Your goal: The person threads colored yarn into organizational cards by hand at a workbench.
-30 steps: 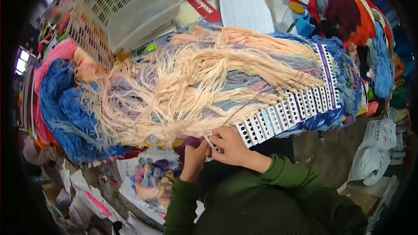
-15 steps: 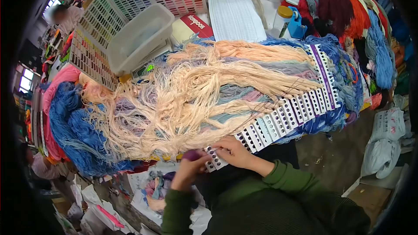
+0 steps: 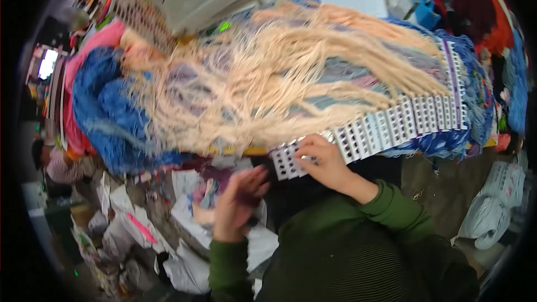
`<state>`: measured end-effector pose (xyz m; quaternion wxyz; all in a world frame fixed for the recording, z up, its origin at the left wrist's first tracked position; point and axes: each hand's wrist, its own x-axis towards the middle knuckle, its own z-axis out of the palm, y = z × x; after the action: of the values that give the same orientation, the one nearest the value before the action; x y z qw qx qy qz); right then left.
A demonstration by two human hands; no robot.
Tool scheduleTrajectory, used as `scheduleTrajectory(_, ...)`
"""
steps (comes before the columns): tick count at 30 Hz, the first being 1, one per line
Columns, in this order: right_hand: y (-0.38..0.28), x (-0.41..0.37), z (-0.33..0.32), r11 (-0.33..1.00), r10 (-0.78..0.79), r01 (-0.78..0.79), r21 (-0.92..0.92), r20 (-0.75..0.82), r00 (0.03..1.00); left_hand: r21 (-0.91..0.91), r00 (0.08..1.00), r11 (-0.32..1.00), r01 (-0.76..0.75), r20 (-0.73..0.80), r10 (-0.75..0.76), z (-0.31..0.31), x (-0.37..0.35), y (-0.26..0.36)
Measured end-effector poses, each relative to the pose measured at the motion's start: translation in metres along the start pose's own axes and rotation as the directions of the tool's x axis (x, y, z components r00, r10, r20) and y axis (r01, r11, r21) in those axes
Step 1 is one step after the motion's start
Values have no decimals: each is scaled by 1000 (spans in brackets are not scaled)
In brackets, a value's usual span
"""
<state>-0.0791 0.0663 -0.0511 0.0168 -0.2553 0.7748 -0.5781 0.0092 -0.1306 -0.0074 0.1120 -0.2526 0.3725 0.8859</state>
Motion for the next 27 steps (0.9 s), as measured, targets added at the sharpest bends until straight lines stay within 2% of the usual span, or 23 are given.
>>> scheduleTrajectory(2,-21,0,1,951,231,-247,184,102,967,-157,993,986,48,116,-30,23,12,-13)
scheduleTrajectory(3,-22,-1,4,942,228,-254,220,136,964,-161,988,984,70,145,-47,31,15,-15)
scheduleTrajectory(5,-39,5,11,851,309,-378,364,234,922,-153,971,981,115,228,-78,43,21,-15)
scheduleTrajectory(6,-44,7,14,793,339,-433,429,279,898,-95,975,991,94,210,-72,45,20,-18)
scheduleTrajectory(7,-43,6,14,862,290,-384,332,300,909,-34,979,997,74,193,-66,47,19,-20)
scheduleTrajectory(8,-41,4,16,833,298,-405,377,312,902,27,982,998,54,177,-58,48,19,-21)
scheduleTrajectory(10,-39,3,18,769,311,-446,459,341,887,-43,982,997,71,177,-62,46,20,-24)
scheduleTrajectory(12,-40,6,-2,498,399,-547,673,382,834,-153,984,982,111,157,-87,41,16,-25)
scheduleTrajectory(13,-42,9,-17,337,434,-570,750,413,800,-151,990,982,113,106,-98,35,14,-21)
scheduleTrajectory(14,-41,10,-37,117,442,-480,869,387,809,-150,993,982,114,55,-107,25,10,-15)
scheduleTrajectory(15,-39,10,-69,22,462,-435,900,376,803,-219,995,971,98,47,-90,-10,11,-14)
scheduleTrajectory(16,-18,1,-105,-193,372,-251,949,307,876,-98,979,995,-22,-202,2,-29,7,1)
scheduleTrajectory(17,0,-8,-160,-497,341,-13,867,209,916,-362,979,923,-127,-194,59,-80,-3,9)
scheduleTrajectory(18,2,-7,-220,-411,354,190,892,-36,935,-626,976,752,-207,-184,115,-130,-12,18)
scheduleTrajectory(19,5,-7,-290,291,207,229,929,-294,933,-814,970,529,-240,-175,171,-181,-22,26)
scheduleTrajectory(20,23,-29,-364,285,62,456,843,-491,869,-763,943,556,-330,-241,229,-198,-32,32)
scheduleTrajectory(22,-11,-26,-377,498,-66,447,743,-481,874,-629,971,747,-216,-61,230,-158,-22,31)
scheduleTrajectory(23,-15,-12,-327,720,28,349,599,-528,849,-544,975,821,-174,20,221,-126,-17,26)
scheduleTrajectory(24,-20,2,-278,893,124,160,421,-570,812,-152,985,975,-165,-77,155,-78,-7,13)
scheduleTrajectory(25,-25,16,-229,962,216,-64,264,-604,767,267,973,960,-80,-187,133,-33,10,-4)
scheduleTrajectory(26,-10,12,-176,908,19,-182,-377,-397,918,59,994,993,107,-35,-105,-14,31,-13)
scheduleTrajectory(27,-20,23,-128,915,353,-317,247,-116,928,317,997,946,73,-40,-63,8,51,-28)
